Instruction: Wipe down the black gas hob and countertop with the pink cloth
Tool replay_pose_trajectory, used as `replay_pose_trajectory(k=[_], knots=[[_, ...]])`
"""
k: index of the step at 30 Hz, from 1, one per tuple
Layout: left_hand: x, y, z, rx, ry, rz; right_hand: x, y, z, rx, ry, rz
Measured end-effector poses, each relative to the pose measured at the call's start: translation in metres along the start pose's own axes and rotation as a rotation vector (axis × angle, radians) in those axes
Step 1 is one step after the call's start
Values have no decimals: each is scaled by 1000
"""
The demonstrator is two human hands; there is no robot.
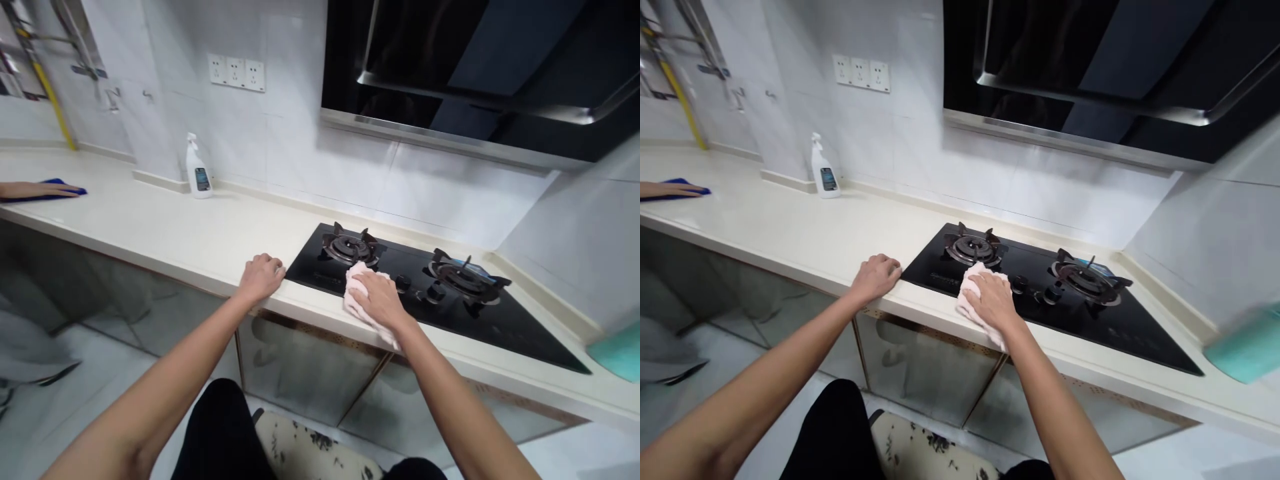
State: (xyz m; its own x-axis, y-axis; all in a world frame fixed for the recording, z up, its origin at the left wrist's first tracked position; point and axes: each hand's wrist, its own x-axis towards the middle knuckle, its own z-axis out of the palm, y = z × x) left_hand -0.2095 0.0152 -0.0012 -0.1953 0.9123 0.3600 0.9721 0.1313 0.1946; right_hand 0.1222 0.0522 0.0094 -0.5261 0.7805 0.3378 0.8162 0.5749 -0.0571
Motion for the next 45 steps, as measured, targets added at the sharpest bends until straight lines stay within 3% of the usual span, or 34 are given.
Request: replay_pose_trajectory(k=[4, 11, 13, 15, 19, 23, 33, 37, 39, 41, 43, 45], knots=[[-4, 2, -1, -34, 24, -5, 36, -32, 6, 1, -42, 65], [3, -7, -10, -110, 21, -134, 56, -161, 22, 72, -19, -288], [7, -9, -12, -119, 12, -182, 48, -176, 26, 55, 33, -342], [9, -10, -12, -113, 13, -189, 34, -173, 30, 48, 77, -351], [8, -7, -10, -89, 46, -196, -6, -130, 38, 34, 155, -296], [6, -6, -9, -112, 39, -191, -60, -60, 37, -19, 270, -221], [3, -4, -3, -134, 45, -177, -239, 190, -7, -181, 320, 129], [3, -3, -2, -134, 45, -170, -286, 267, -25, -179, 383, 227], [2, -2, -2, -138, 49, -165, -298, 288, -31, -161, 403, 239], [0, 0, -1, -138, 54, -155, -302, 291, -33, -164, 413, 251], [-1, 2, 0, -139, 57, -144, -295, 274, -32, -189, 422, 273], [-1, 4, 2, -139, 56, -133, -277, 240, -28, -216, 392, 270]])
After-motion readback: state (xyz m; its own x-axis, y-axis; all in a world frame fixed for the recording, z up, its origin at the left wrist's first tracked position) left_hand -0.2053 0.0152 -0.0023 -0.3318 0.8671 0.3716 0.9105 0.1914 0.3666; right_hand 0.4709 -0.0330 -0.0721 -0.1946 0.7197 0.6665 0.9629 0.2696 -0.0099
